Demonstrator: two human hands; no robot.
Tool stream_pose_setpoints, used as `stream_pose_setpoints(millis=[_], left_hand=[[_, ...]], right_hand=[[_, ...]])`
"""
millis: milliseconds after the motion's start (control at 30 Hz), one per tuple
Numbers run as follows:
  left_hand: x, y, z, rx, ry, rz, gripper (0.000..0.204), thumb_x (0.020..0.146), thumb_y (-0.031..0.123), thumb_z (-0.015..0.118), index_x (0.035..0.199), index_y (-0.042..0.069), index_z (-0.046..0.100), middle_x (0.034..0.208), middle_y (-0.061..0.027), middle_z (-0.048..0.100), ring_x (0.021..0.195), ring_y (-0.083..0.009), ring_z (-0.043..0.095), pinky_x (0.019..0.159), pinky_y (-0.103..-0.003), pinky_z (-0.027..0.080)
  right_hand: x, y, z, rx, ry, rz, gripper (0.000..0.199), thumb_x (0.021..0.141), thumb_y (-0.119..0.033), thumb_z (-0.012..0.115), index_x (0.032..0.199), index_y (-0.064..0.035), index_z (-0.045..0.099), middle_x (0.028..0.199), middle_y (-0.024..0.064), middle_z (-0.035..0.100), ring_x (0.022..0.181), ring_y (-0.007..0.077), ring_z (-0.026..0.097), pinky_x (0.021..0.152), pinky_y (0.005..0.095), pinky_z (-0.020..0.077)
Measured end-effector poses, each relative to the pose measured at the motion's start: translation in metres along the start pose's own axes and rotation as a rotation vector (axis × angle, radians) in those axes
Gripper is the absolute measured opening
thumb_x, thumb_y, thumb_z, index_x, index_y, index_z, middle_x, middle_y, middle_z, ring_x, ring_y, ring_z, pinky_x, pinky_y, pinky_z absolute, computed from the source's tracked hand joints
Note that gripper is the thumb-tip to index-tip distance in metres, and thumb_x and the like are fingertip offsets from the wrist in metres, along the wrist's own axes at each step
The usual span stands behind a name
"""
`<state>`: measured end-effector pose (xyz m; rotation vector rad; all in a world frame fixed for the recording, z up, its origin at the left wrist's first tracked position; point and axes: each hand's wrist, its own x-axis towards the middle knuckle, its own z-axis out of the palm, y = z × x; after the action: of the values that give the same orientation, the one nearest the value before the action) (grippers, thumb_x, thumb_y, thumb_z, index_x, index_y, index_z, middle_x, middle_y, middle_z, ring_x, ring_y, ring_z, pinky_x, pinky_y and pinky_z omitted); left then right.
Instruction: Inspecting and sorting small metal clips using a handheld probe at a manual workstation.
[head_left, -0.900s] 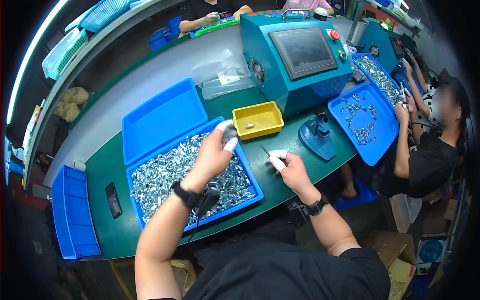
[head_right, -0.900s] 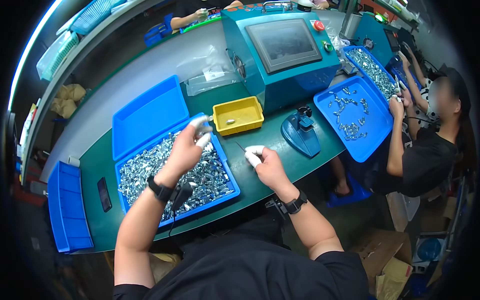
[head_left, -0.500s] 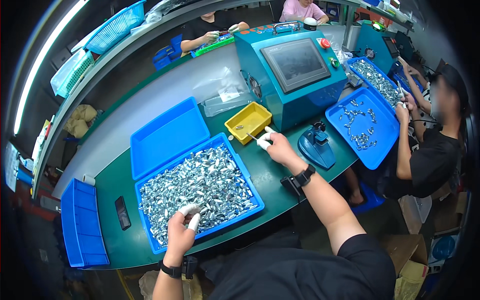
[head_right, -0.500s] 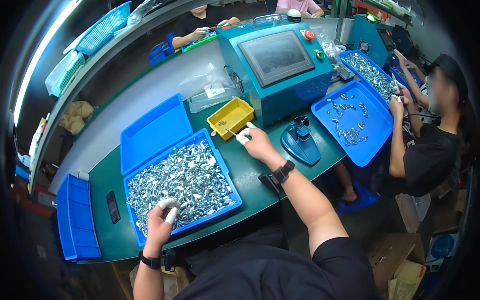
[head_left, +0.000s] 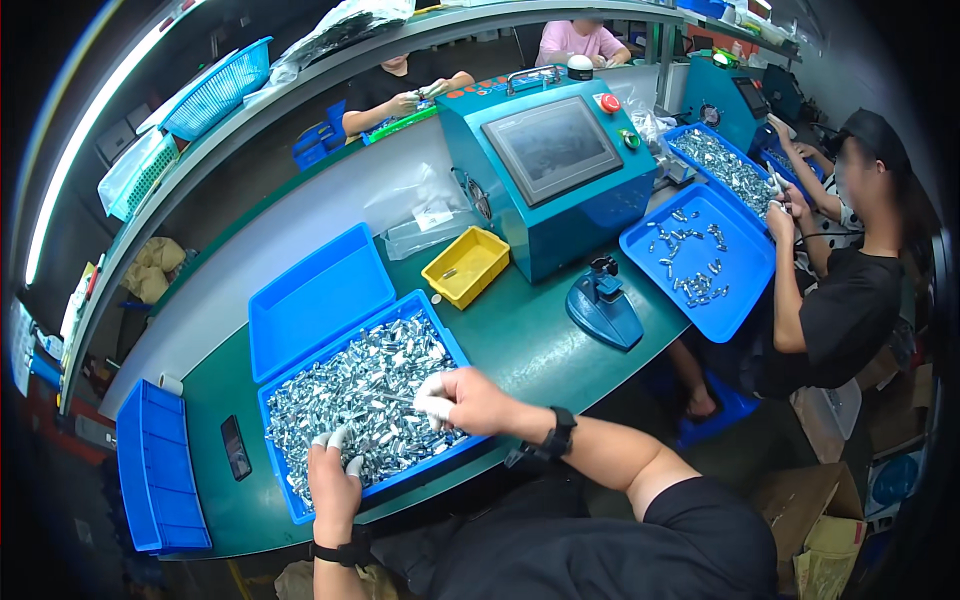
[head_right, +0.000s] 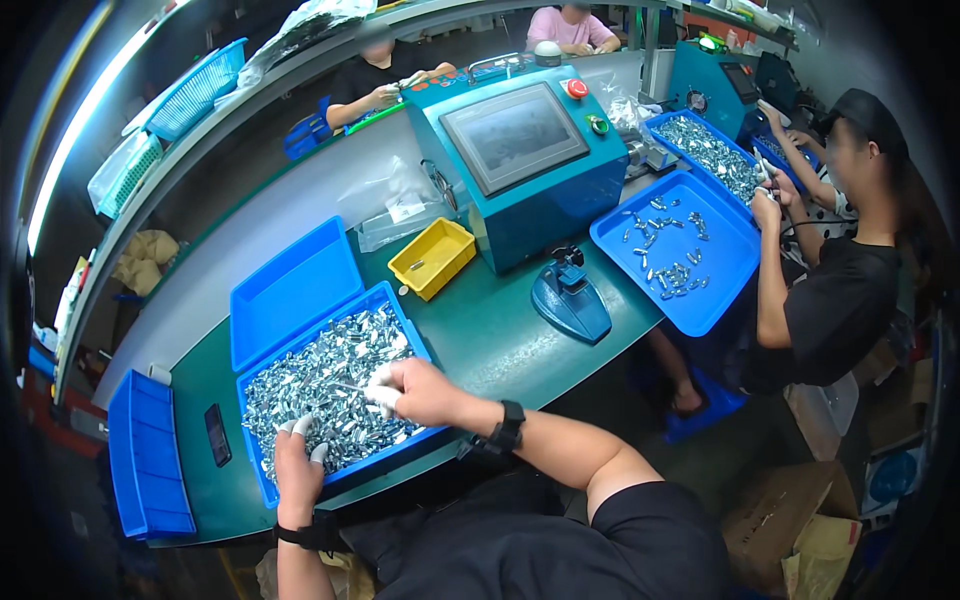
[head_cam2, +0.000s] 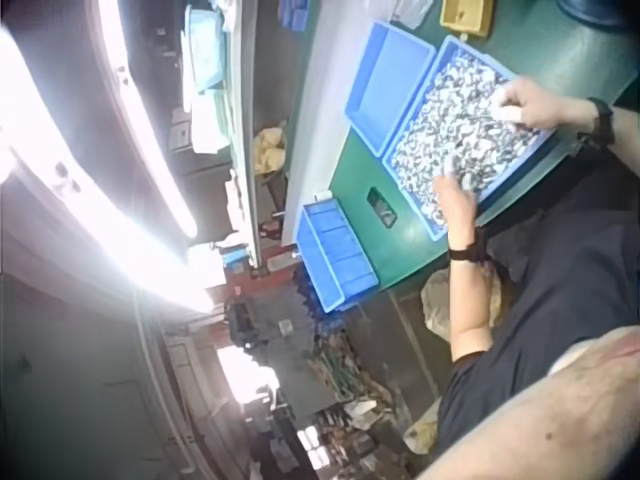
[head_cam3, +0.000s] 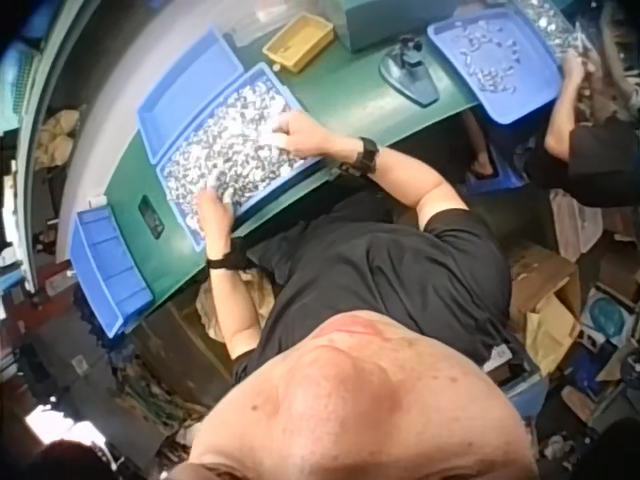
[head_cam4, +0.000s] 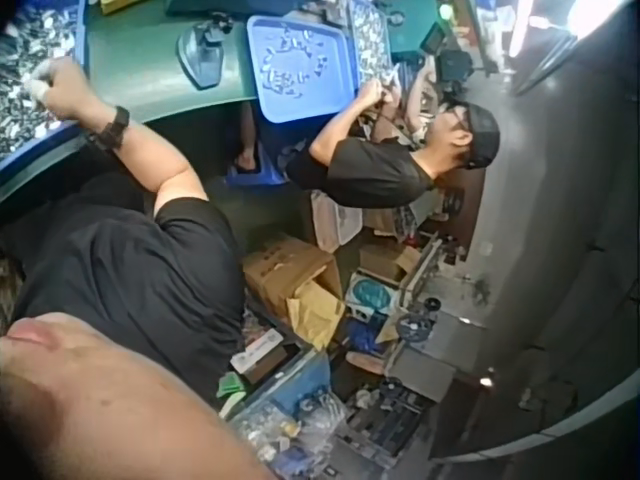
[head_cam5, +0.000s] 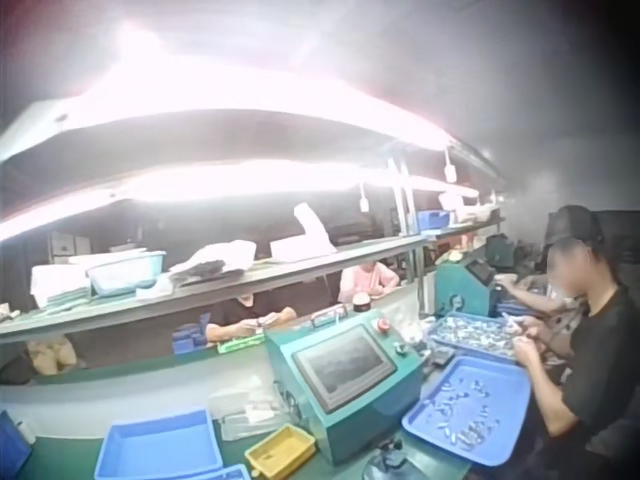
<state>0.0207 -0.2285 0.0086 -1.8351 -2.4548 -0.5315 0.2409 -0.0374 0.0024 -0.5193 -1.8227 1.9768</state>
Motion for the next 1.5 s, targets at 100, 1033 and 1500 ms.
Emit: stream_pose_setpoints(millis=[100, 1033, 1500], left_hand=[[0.012, -0.007, 0.004, 0.048, 0.01, 0.015, 0.054, 0.074, 0.006, 0.077, 0.125, 0.007, 0.058, 0.116, -0.0186, 0.058, 0.101, -0.0368, 0.059, 0.088, -0.043, 0.049], [0.435, 0.206, 0.197, 0.308, -0.303, 0.502, 0.015, 0.082, 0.008, 0.057, 0.088, 0.005, 0.071, 0.092, -0.0207, 0.069, 0.085, -0.0381, 0.068, 0.075, -0.046, 0.057], [0.546, 0.336, 0.102, -0.842, 0.071, 0.398, 0.016, 0.087, 0.01, 0.073, 0.099, 0.0, 0.068, 0.088, -0.0054, 0.071, 0.082, -0.0126, 0.066, 0.077, -0.028, 0.053]], right_hand=[[-0.007, 0.035, 0.012, 0.108, 0.09, -0.11, 0.011, 0.096, -0.01, 0.061, 0.096, -0.0007, 0.067, 0.078, 0.0013, 0.065, 0.064, 0.0056, 0.057, 0.057, 0.023, 0.0461], [0.007, 0.057, -0.13, 0.545, 0.306, -0.35, 0.011, 0.1, -0.008, 0.055, 0.098, 0.0011, 0.061, 0.075, 0.001, 0.059, 0.063, 0.0056, 0.053, 0.058, 0.0219, 0.0439], [-0.001, 0.049, -0.184, 0.539, 0.235, -0.419, 0.015, 0.102, -0.011, 0.053, 0.1, 0.0021, 0.06, 0.074, 0.0016, 0.059, 0.063, 0.0061, 0.052, 0.057, 0.0223, 0.0429]])
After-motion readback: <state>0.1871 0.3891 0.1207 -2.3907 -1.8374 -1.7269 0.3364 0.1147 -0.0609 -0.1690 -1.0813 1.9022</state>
